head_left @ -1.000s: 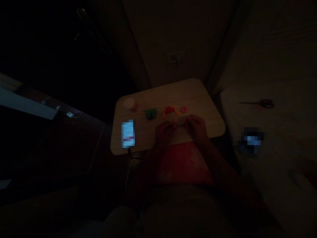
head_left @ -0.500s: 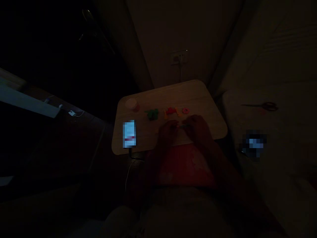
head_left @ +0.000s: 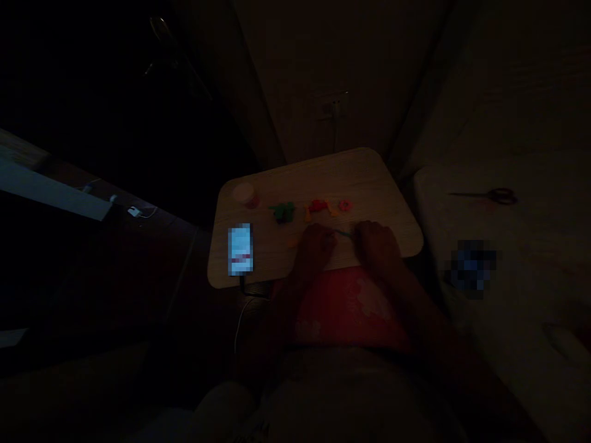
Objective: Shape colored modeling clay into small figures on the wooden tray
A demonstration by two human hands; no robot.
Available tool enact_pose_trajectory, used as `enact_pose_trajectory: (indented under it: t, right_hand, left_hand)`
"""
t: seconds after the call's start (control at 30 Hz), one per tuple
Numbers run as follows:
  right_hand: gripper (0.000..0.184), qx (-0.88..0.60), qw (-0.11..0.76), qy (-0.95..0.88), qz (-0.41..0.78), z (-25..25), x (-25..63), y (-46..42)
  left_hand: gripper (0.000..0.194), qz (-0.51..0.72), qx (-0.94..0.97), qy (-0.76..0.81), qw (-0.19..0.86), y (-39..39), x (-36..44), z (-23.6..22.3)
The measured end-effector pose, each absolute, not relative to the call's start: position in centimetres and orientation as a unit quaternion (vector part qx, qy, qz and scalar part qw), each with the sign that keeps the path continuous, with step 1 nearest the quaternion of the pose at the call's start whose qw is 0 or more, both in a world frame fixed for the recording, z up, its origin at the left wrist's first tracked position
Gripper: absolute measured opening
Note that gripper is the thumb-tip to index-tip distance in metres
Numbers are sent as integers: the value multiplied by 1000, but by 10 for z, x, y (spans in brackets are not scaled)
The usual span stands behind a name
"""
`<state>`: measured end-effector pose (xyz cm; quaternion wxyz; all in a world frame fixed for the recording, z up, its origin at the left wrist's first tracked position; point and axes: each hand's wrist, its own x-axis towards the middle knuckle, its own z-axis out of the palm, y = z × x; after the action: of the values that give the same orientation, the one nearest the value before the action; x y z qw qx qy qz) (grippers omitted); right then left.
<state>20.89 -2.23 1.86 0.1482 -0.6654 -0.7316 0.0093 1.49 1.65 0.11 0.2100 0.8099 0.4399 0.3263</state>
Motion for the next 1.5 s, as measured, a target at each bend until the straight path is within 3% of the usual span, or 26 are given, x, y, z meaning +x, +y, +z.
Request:
enact_pose_trajectory:
  t: [0.67, 1.23, 1.5]
  right_hand:
    - [34, -600, 196, -773, 60, 23, 213, -30]
    - [37, -527, 258, -805, 89, 9, 224, -25]
    - [29, -577, 257, -772, 70, 13, 214, -36]
  left_hand:
    - [17, 343, 788, 466, 211, 19, 17, -1]
    - [6, 322, 804, 454, 210, 18, 18, 3]
    - [21, 320, 816, 426, 225, 19, 17, 5]
